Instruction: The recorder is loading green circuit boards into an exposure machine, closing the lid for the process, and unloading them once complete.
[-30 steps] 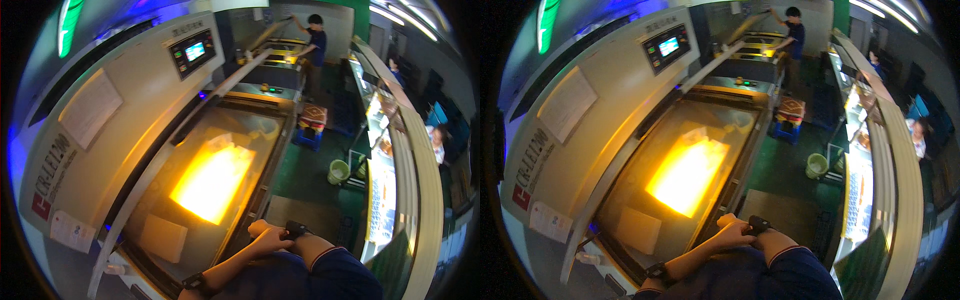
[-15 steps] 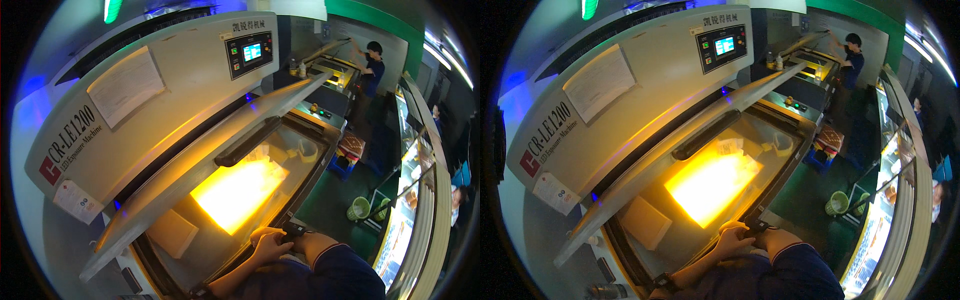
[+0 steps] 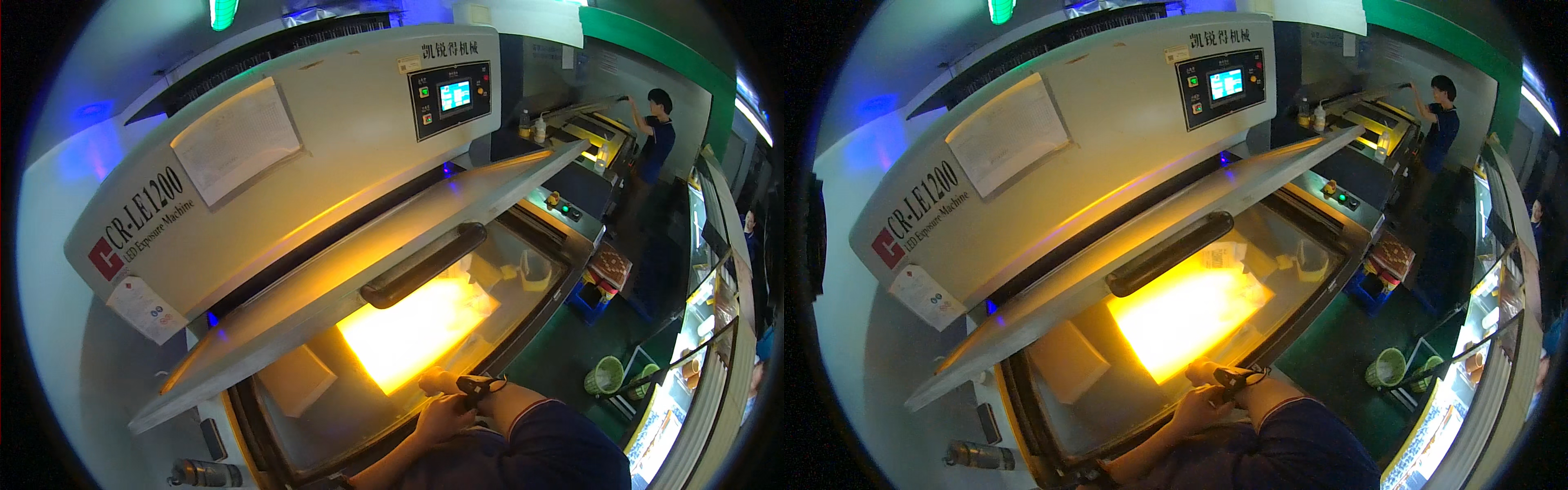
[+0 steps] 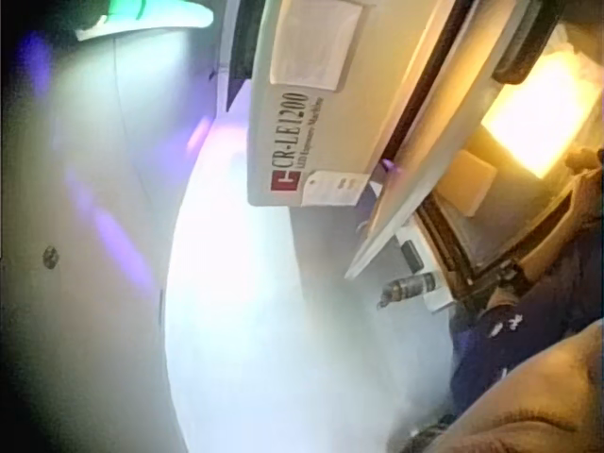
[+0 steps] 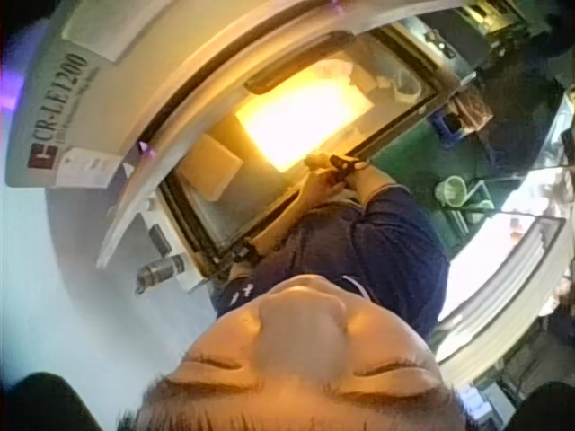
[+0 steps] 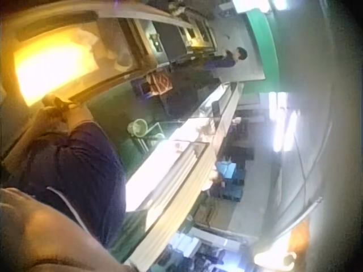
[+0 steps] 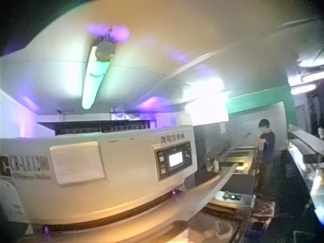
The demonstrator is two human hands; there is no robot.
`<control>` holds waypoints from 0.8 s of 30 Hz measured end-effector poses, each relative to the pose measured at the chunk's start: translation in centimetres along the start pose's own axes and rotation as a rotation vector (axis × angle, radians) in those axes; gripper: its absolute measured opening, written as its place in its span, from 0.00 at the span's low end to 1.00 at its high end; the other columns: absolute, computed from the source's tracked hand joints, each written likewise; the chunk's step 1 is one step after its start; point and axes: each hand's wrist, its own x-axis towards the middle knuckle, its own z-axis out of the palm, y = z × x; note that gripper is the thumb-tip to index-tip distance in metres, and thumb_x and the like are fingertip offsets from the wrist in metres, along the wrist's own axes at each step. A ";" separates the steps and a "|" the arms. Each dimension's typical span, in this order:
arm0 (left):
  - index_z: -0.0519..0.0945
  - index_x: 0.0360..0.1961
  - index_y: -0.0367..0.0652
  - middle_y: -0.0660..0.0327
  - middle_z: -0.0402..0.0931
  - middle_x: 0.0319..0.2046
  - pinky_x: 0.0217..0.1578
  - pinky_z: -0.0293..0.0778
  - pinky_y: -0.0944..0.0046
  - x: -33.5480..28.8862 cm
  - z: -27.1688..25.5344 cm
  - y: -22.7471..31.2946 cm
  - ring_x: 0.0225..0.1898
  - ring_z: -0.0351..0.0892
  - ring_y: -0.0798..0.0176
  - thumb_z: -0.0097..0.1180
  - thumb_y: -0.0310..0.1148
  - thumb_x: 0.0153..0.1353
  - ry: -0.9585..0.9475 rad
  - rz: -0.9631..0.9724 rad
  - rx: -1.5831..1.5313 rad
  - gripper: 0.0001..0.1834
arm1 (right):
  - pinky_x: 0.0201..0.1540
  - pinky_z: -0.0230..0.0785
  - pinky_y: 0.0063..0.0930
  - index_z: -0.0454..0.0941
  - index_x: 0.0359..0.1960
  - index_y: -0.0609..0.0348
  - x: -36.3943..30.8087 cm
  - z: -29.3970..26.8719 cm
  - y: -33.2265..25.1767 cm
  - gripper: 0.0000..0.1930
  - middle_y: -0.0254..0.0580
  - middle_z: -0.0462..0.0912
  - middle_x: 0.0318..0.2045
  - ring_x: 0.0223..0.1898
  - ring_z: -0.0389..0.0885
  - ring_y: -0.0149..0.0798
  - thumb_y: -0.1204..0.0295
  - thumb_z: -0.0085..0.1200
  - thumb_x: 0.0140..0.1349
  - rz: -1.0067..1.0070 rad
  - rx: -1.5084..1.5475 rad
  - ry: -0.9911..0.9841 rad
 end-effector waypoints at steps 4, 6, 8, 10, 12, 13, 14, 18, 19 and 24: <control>0.81 0.41 0.47 0.56 0.83 0.30 0.37 0.77 0.52 -0.6 -0.5 -0.5 0.35 0.83 0.50 0.59 0.51 0.56 0.030 0.025 0.054 0.20 | 0.48 0.74 0.42 0.83 0.44 0.56 0.9 0.0 -0.9 0.22 0.48 0.85 0.42 0.45 0.83 0.48 0.53 0.49 0.61 -0.010 -0.015 -0.012; 0.81 0.42 0.48 0.56 0.83 0.30 0.36 0.78 0.52 -1.0 -1.2 -0.5 0.34 0.83 0.50 0.57 0.53 0.57 -0.001 -0.001 0.134 0.22 | 0.48 0.73 0.42 0.83 0.45 0.56 1.3 -0.1 -1.4 0.22 0.48 0.85 0.42 0.46 0.83 0.48 0.53 0.49 0.61 -0.008 -0.021 -0.020; 0.81 0.41 0.48 0.55 0.83 0.29 0.36 0.78 0.51 -1.3 -1.9 -0.9 0.33 0.84 0.50 0.56 0.55 0.57 -0.025 0.004 0.203 0.22 | 0.48 0.73 0.42 0.83 0.45 0.56 1.6 -0.3 -1.7 0.22 0.48 0.85 0.42 0.46 0.83 0.48 0.53 0.49 0.61 0.001 -0.026 -0.031; 0.81 0.40 0.47 0.55 0.83 0.29 0.35 0.78 0.51 -2.0 -2.7 -1.0 0.33 0.84 0.50 0.56 0.56 0.58 -0.051 0.006 0.272 0.23 | 0.48 0.73 0.42 0.83 0.45 0.56 1.9 -0.2 -2.0 0.22 0.48 0.85 0.43 0.46 0.83 0.48 0.53 0.49 0.61 0.011 -0.035 -0.040; 0.82 0.37 0.47 0.55 0.83 0.29 0.34 0.79 0.51 -2.7 -3.6 -1.0 0.31 0.84 0.50 0.54 0.59 0.59 -0.060 0.044 0.376 0.25 | 0.49 0.73 0.42 0.83 0.45 0.56 2.2 -0.2 -2.3 0.22 0.48 0.85 0.43 0.47 0.83 0.48 0.53 0.48 0.61 0.028 -0.036 -0.045; 0.82 0.37 0.47 0.55 0.83 0.29 0.34 0.79 0.51 -2.9 -4.0 -1.2 0.31 0.84 0.50 0.54 0.59 0.59 -0.064 0.050 0.372 0.25 | 0.49 0.73 0.42 0.83 0.45 0.55 2.2 -0.1 -2.4 0.22 0.48 0.85 0.43 0.47 0.83 0.48 0.53 0.48 0.61 0.039 -0.035 -0.050; 0.82 0.37 0.47 0.55 0.83 0.30 0.34 0.79 0.51 -3.1 -4.3 -1.4 0.32 0.84 0.50 0.53 0.59 0.60 -0.105 0.060 0.340 0.25 | 0.49 0.73 0.43 0.83 0.45 0.55 2.2 0.0 -2.4 0.22 0.48 0.85 0.43 0.47 0.83 0.48 0.53 0.48 0.61 0.055 -0.033 -0.056; 0.81 0.38 0.45 0.54 0.82 0.29 0.34 0.78 0.52 -4.6 -5.8 -2.5 0.32 0.83 0.49 0.53 0.55 0.62 -0.216 0.078 0.156 0.22 | 0.49 0.73 0.43 0.84 0.45 0.54 1.3 0.1 -3.0 0.21 0.48 0.84 0.44 0.48 0.82 0.49 0.53 0.48 0.61 0.126 0.037 -0.021; 0.81 0.38 0.45 0.54 0.82 0.29 0.34 0.78 0.52 -5.1 -5.9 -3.4 0.32 0.83 0.49 0.53 0.55 0.62 -0.215 0.085 0.154 0.22 | 0.50 0.73 0.43 0.84 0.45 0.52 0.9 -0.2 -3.4 0.21 0.48 0.84 0.45 0.49 0.82 0.49 0.53 0.47 0.61 0.162 0.080 0.021; 0.80 0.40 0.43 0.53 0.82 0.30 0.37 0.77 0.55 -7.8 -4.5 -11.1 0.32 0.82 0.51 0.54 0.49 0.64 -0.336 0.244 -0.192 0.19 | 0.51 0.72 0.45 0.84 0.41 0.53 -1.2 3.2 -5.0 0.18 0.46 0.83 0.44 0.49 0.81 0.51 0.56 0.49 0.59 0.401 0.453 0.276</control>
